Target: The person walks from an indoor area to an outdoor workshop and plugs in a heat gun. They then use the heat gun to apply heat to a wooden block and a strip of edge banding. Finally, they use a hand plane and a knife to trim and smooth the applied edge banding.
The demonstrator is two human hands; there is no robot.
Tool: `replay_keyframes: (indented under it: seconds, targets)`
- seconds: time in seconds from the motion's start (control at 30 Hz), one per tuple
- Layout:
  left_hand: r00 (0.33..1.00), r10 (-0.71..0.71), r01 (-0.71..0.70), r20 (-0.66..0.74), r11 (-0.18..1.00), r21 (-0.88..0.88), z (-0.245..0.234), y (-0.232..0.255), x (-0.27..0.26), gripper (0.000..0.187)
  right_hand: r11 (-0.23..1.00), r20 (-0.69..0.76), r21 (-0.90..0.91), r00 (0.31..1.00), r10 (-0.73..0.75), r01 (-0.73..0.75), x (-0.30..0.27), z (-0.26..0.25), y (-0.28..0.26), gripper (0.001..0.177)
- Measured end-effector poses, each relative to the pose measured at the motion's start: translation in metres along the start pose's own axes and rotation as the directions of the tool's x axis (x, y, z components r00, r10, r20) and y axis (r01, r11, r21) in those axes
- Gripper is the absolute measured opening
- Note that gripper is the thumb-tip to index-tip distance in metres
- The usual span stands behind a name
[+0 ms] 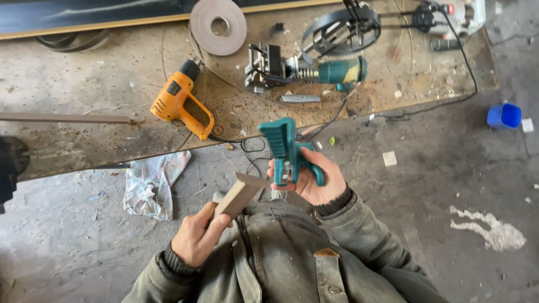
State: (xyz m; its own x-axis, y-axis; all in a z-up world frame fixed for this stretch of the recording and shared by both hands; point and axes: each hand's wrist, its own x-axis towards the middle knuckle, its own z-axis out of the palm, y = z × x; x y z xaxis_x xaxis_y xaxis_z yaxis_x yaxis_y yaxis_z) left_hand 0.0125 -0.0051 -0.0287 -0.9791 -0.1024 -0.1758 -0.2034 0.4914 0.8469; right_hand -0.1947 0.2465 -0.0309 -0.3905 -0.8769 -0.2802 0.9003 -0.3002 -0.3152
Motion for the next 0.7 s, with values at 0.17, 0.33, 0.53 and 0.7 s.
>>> replay_keyframes:
  seconds: [0.17, 0.33, 0.53, 0.7]
  targets:
    - [0.921, -0.340, 0.384, 0.193, 0.701, -0.601, -0.018, 0.037, 0.008, 0.040, 0.972, -0.022, -0.053, 0.973, -0.231, 0.230, 0.010, -0.004, -0.004, 0.057]
    - [0.871, -0.312, 0.487, 0.380, 0.653, -0.580, -0.028, 0.046, 0.008, 0.048, 0.974, -0.024, -0.129, 0.982, -0.190, 0.185, 0.026, -0.013, -0.014, 0.056]
    - [0.822, -0.239, 0.495, 0.516, 0.748, -0.442, -0.021, 0.034, 0.008, 0.051, 0.987, -0.037, -0.158, 0.999, 0.007, -0.013, 0.026, -0.017, -0.013, 0.056]
    - [0.835, -0.271, 0.498, 0.479, 0.742, -0.449, -0.006, 0.011, 0.007, 0.055, 0.989, -0.033, -0.142, 0.999, 0.034, -0.039, 0.031, -0.025, -0.010, 0.058]
